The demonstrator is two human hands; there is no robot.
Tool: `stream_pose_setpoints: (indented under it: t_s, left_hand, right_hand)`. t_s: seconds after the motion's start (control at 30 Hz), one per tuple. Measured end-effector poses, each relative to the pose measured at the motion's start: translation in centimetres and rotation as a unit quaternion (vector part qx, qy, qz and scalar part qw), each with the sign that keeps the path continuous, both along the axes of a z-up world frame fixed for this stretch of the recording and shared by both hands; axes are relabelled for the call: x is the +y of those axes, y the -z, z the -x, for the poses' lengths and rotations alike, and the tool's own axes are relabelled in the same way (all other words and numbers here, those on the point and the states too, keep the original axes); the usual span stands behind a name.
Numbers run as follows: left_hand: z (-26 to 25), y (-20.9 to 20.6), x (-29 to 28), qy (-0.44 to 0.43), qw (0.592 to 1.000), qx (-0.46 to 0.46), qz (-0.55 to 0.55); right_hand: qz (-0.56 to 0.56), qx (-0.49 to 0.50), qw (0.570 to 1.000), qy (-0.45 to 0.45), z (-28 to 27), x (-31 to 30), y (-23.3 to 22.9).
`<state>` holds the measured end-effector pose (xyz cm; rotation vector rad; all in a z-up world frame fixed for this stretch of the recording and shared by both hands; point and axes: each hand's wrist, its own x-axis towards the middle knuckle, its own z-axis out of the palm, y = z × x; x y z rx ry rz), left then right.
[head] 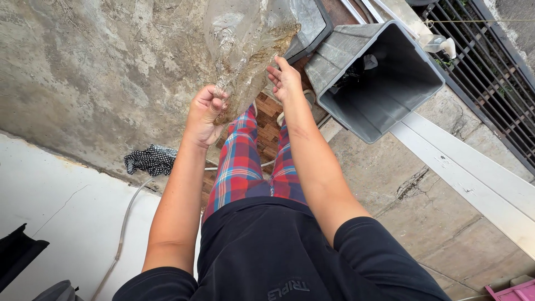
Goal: Sort trash and recycle plastic bottles and plastic bags into the trash can.
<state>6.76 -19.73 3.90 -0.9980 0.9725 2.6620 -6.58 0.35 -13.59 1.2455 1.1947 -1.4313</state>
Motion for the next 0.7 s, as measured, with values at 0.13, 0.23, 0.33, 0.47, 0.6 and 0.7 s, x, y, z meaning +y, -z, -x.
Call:
stream_pose_setpoints:
  t_s: [0.13, 0.23, 0.33, 0.47, 0.6, 0.7]
  left_hand:
    - [0.7, -0.6, 1.4, 0.027, 0.999, -0.010, -0.021]
    - [0.0, 0.9, 2.2, 0.044, 0.999, -0.015, -0.019]
    - [0.0, 2.0, 2.4, 0.002, 0.999, -0.013, 0.036]
    - [0.3, 4.1, 1.5, -0.134, 0.986, -0.012, 0.095]
    - [3.4, 1.3, 2.9, -0.117, 0.990, 0.004, 0.080]
    - [4.4, 1.6, 5.0, -0.098, 0.992, -0.004, 0.080]
  right_hand:
    - [-0.002, 0.045, 0.999, 0.016, -0.5, 0.3, 0.8]
    - [-0.006, 0.063, 0.998, 0.025, -0.7, 1.1, 2.1]
    - [-0.027, 0.090, 0.994, 0.064, -1.2, 2.8, 0.4]
    - [-0.046, 0.195, 0.966, 0.166, -3.2, 8.0, -3.3]
    - [-0.068, 0.261, 0.942, 0.201, -4.6, 13.1, -6.5]
    - [-0.117, 0.278, 0.934, 0.194, -4.9, 15.2, -6.9]
